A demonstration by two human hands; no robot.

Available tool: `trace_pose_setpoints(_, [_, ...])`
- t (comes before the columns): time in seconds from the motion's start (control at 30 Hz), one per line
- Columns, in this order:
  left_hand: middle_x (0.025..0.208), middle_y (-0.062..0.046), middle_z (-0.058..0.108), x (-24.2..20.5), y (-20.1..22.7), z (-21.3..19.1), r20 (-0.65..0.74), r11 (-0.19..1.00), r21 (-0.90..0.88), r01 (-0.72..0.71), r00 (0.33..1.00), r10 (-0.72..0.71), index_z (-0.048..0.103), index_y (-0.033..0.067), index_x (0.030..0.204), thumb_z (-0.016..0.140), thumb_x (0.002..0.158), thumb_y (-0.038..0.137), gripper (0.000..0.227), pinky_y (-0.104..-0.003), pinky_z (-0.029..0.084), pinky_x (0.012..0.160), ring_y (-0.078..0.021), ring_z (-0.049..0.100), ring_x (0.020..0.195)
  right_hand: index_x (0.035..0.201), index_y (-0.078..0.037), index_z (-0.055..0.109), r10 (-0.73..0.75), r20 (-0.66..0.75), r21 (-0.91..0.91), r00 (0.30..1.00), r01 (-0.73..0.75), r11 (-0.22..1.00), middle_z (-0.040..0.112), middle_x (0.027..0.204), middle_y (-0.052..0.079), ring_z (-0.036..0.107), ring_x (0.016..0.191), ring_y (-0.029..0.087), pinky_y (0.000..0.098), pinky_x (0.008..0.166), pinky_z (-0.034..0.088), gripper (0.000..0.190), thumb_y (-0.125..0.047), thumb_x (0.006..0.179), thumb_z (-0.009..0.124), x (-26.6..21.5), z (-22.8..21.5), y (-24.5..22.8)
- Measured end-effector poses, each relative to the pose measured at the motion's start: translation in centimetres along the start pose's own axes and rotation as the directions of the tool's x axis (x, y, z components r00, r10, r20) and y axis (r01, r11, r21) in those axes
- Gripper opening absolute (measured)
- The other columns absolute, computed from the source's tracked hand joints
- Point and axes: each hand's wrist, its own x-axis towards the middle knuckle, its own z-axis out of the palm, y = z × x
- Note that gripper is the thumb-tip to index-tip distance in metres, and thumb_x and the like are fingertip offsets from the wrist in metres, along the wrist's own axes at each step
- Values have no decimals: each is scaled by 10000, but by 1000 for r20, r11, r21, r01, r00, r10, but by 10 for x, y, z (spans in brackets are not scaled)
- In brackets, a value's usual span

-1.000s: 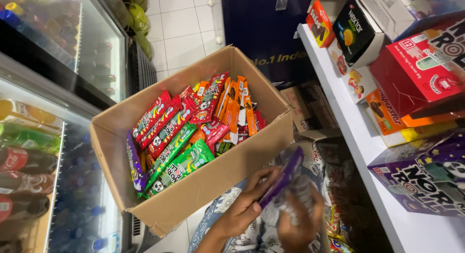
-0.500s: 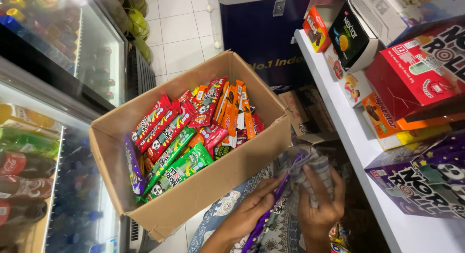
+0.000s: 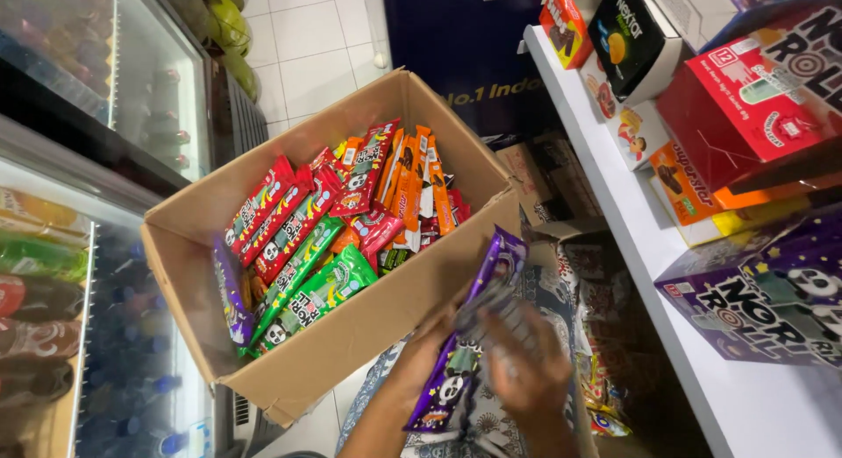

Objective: Taking various snack packets from a cardboard box and arranging them onto a grocery store shelf.

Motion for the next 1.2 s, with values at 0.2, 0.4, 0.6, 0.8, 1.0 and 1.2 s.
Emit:
trace_pose_setpoints(0.2, [1370,-103,644,-8,5,15,66,974,-122,193,980,-186,442,69,1573,510,1047,336,594,-344,518,992,-180,641,1146,1270,-235,721,129,-112,-51,985,-136,989,624,1309,182,669,1129,372,441,916,579,542,-53,767,807,30,-10,5])
trace_pose_setpoints(0.4, [1239,-103,695,4,4,-30,-87,959,-278,47,993,-74,488,80,1517,564,1019,363,578,-324,592,869,-174,713,1012,1237,-288,752,-198,303,247,932,124,961,657,1247,169,734,967,300,383,760,607,515,-130,747,780,-73,25,-16])
trace_pose_setpoints(0.6, [1148,-115,711,2,12,-7,-51,938,-319,135,986,-160,510,21,1447,580,1036,396,560,-340,599,804,-192,711,936,1206,-292,761,-233,85,93,969,225,970,679,1241,108,734,881,225,347,751,598,375,-221,837,760,-64,0,-20])
trace_pose_setpoints(0.8, [1314,-123,667,-9,-3,-24,56,967,-221,124,992,-114,480,3,1533,542,1053,326,582,-333,542,965,-191,672,1104,1204,-173,733,54,-105,-13,993,-55,998,618,1257,250,700,1064,360,378,825,632,407,-66,812,735,-2,-18,-12])
trace_pose_setpoints(1.0, [1380,-122,641,-6,10,-15,91,989,-132,72,994,-60,451,-2,1512,524,1032,359,605,-347,483,1074,-213,625,1229,1225,-291,738,-194,19,112,981,191,975,658,1202,134,693,935,211,350,736,600,488,-103,776,764,-65,12,-26])
trace_pose_setpoints(1.2, [1332,-88,668,-10,-10,-13,155,993,37,111,981,-116,499,-17,1504,508,1059,326,562,-301,503,1025,-156,636,1162,1219,-274,740,-2,-26,-16,1000,1,1000,651,1239,145,685,994,287,387,807,594,554,-57,710,762,-16,-14,-12])
